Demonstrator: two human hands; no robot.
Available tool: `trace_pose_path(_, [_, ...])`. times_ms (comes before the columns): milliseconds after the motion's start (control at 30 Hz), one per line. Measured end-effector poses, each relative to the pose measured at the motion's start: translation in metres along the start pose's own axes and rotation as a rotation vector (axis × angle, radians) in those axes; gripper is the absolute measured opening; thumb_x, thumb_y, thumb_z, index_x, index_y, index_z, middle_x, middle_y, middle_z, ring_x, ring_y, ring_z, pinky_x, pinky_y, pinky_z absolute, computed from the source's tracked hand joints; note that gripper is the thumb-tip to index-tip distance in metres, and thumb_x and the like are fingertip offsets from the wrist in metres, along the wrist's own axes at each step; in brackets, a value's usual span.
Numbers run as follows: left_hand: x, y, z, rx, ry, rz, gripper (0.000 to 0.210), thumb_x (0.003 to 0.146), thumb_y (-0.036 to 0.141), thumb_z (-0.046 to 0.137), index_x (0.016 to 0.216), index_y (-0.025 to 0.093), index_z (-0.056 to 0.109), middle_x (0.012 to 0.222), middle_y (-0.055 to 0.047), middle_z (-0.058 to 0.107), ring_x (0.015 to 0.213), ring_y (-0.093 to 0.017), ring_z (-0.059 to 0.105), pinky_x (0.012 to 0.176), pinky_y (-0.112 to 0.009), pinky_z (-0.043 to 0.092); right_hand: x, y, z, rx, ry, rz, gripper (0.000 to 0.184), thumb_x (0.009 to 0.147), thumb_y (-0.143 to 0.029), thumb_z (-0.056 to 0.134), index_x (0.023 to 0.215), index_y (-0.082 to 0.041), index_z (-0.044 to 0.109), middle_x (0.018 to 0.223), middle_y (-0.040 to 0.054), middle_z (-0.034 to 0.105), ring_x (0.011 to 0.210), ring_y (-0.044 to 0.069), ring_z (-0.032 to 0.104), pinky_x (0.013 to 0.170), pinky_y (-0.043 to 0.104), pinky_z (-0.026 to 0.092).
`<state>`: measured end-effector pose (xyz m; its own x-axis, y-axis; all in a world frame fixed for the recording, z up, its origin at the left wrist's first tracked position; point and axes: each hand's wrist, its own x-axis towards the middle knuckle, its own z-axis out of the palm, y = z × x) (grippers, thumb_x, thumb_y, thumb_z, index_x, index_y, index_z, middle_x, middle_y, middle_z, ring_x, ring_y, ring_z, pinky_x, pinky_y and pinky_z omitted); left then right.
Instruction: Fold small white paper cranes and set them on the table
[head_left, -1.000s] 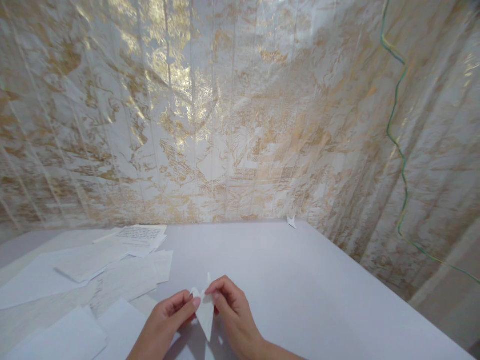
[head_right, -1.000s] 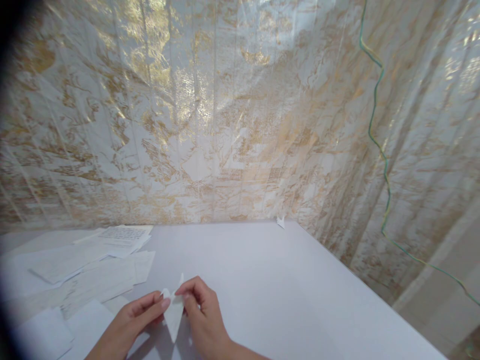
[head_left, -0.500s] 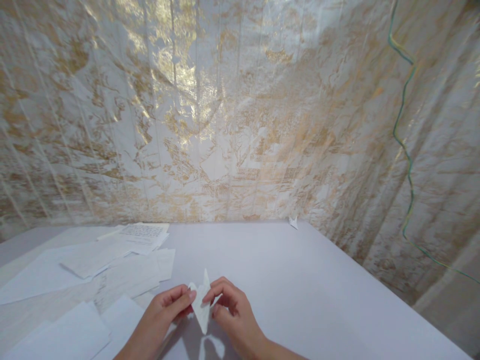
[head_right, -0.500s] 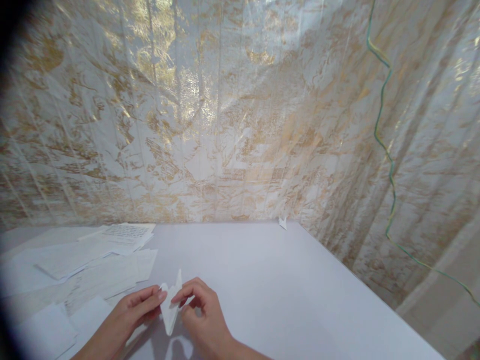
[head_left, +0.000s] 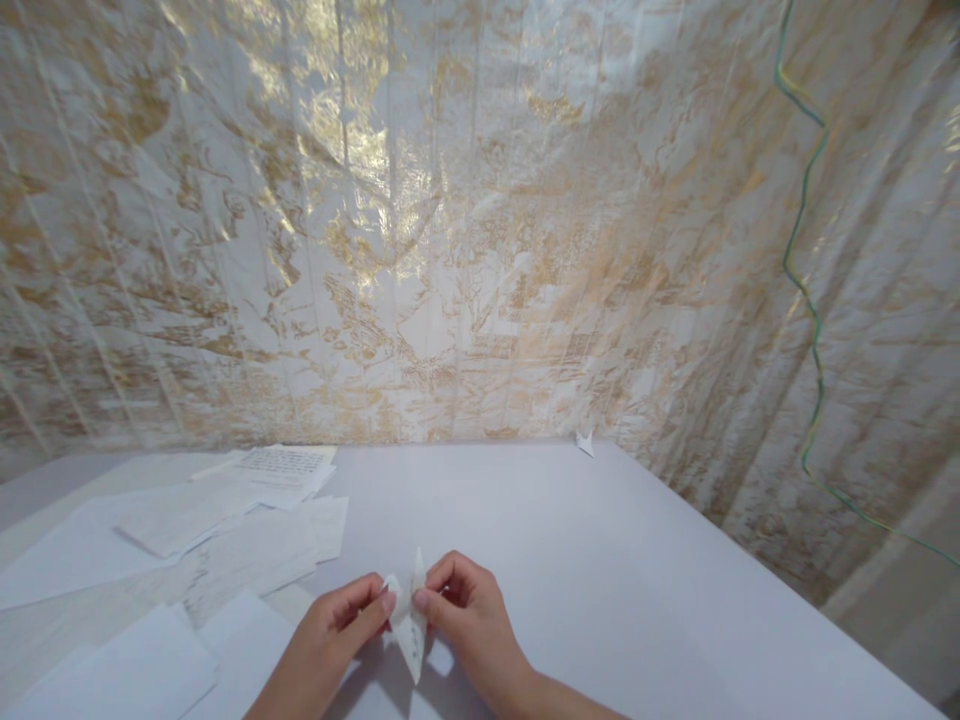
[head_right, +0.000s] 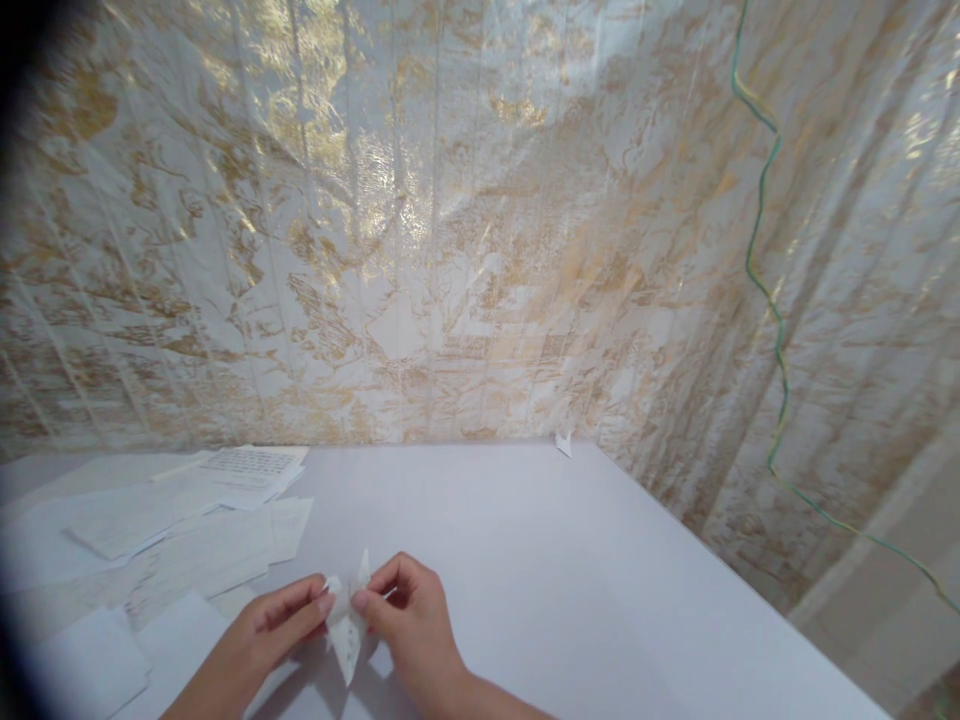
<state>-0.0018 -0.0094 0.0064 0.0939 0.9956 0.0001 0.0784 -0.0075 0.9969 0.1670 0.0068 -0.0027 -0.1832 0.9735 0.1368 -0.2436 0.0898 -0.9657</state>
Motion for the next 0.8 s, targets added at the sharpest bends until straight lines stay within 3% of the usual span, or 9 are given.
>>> trace_pose_path(233, [-0.005, -0.002, 0.008, 0.243, 0.109, 0.091, 0.044, 0.073, 0.060, 0.066, 0.060, 0.024, 0.044, 0.056, 0.009, 0.038, 0.050, -0.012, 0.036, 0.052, -0.024, 0.025, 0.002, 0.001, 0.001, 0.009, 0.031, -0.024, 0.037, 0.065, -0.038, 0.085, 0.063, -0.018, 0.054, 0.056, -0.0058, 0.051, 0.053, 0.010, 0.040, 0.054, 0.025, 0.030])
trace_pose_path(500, [0.000, -0.012, 0.004, 0.262, 0.126, 0.121, 0.042, 0.077, 0.059, 0.061, 0.059, 0.024, 0.045, 0.057, 0.008, 0.036, 0.051, -0.012, 0.033, 0.052, -0.025, 0.024, 0.002, 0.001, 0.003, 0.107, 0.024, -0.049, 0.033, 0.063, -0.031, 0.086, 0.073, -0.020, 0.056, 0.061, -0.0071, 0.053, 0.054, 0.010, 0.043, 0.054, 0.024, 0.031])
trace_pose_path(667, [0.000, -0.013, 0.003, 0.252, 0.154, 0.132, 0.042, 0.076, 0.057, 0.063, 0.057, 0.023, 0.046, 0.056, 0.008, 0.039, 0.052, -0.012, 0.034, 0.053, -0.025, 0.026, 0.005, 0.000, 0.001, 0.080, 0.025, -0.020, 0.043, 0.062, -0.039, 0.088, 0.092, -0.019, 0.065, 0.062, -0.0073, 0.053, 0.053, 0.010, 0.042, 0.054, 0.024, 0.030])
trace_pose_path(800, [0.002, -0.015, 0.003, 0.223, 0.164, 0.121, 0.042, 0.073, 0.056, 0.066, 0.054, 0.022, 0.051, 0.049, 0.008, 0.042, 0.050, -0.012, 0.036, 0.051, -0.025, 0.027, 0.004, -0.002, 0.000, 0.014, 0.031, 0.005, 0.040, 0.064, -0.046, 0.085, 0.084, -0.018, 0.066, 0.053, -0.0100, 0.041, 0.049, 0.009, 0.030, 0.051, 0.024, 0.022])
